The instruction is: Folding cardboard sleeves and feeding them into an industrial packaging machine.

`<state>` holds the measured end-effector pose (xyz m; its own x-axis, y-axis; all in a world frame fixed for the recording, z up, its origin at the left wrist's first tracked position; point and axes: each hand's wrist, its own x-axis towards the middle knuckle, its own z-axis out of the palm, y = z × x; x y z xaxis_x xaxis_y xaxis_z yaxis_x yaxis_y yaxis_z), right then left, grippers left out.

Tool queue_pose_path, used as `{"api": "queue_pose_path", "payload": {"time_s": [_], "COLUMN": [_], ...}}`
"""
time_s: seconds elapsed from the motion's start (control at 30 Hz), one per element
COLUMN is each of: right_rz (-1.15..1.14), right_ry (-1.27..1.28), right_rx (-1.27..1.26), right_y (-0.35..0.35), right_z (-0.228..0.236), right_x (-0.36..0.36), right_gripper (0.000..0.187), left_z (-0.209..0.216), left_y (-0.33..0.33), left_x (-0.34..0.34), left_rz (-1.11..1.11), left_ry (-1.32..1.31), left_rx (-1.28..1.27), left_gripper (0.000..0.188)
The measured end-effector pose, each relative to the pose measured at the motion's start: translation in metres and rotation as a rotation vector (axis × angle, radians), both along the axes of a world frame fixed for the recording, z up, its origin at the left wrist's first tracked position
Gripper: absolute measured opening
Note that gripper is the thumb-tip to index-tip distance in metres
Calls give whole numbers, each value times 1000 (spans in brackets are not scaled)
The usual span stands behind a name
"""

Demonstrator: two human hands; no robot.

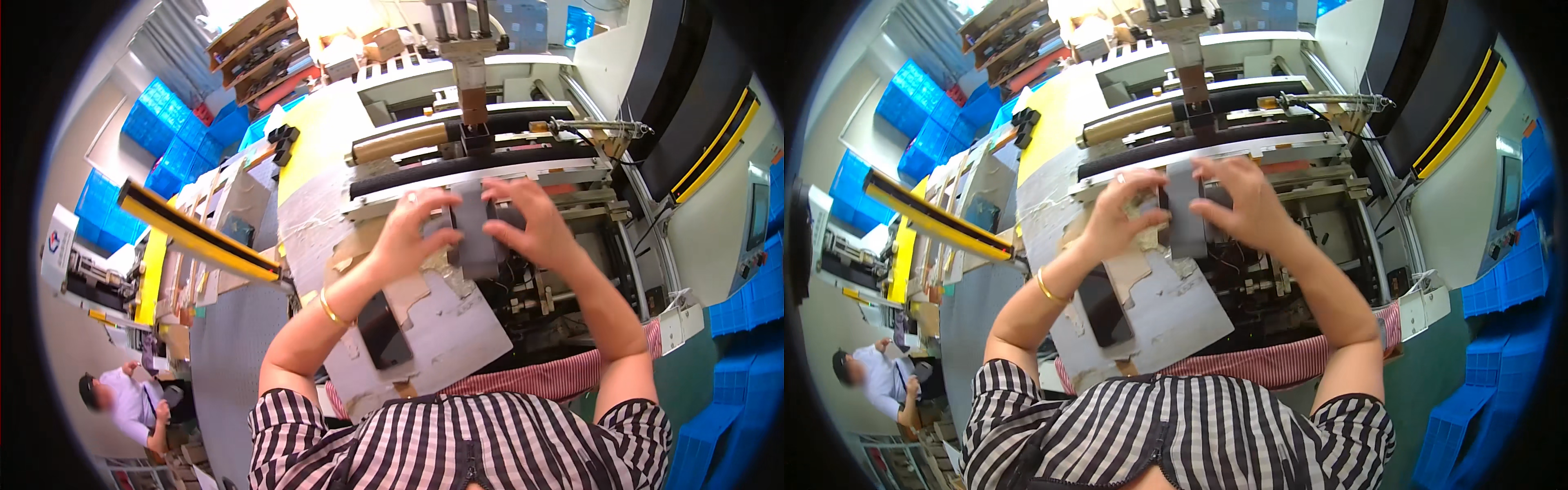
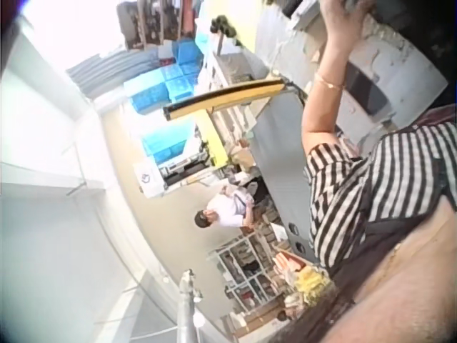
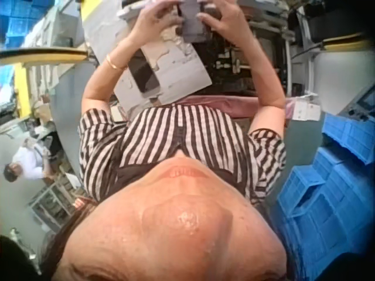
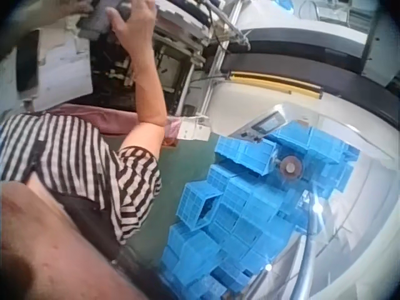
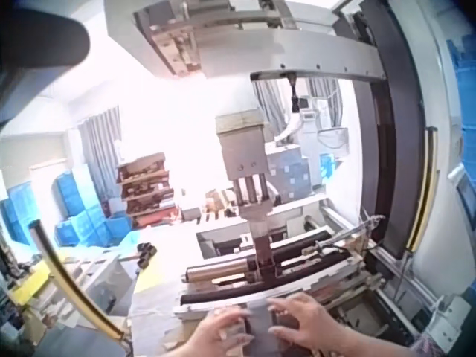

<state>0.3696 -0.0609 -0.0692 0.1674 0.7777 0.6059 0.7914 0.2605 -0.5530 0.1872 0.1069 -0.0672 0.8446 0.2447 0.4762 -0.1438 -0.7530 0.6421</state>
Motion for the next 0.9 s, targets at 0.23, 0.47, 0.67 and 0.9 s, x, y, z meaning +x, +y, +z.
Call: {"api": "queue_pose_path", "payload": {"time_s": [0.23,0.47,0.67,0.9], "right_rz": [75,30,-13,676], "right_ry": [478,-62,843,629], "right_rx": [-213,-99,543,-634], "right_y": [113,153,99,-4], "right_z": [20,63,34,-64], "right_x": [147,185,47,-231], "right_gripper": [55,52,34,20], "left_z": [28,61,41,-75], "left_y": [113,142,67,41], "left_x": [146,185,44,-303], "left_rz": [18,30,-8,707], "left_ry": [-37,-114,-163,-89], "left_rx": [-268,-25,-316,-201], "left_gripper": [60,75,73,27]}}
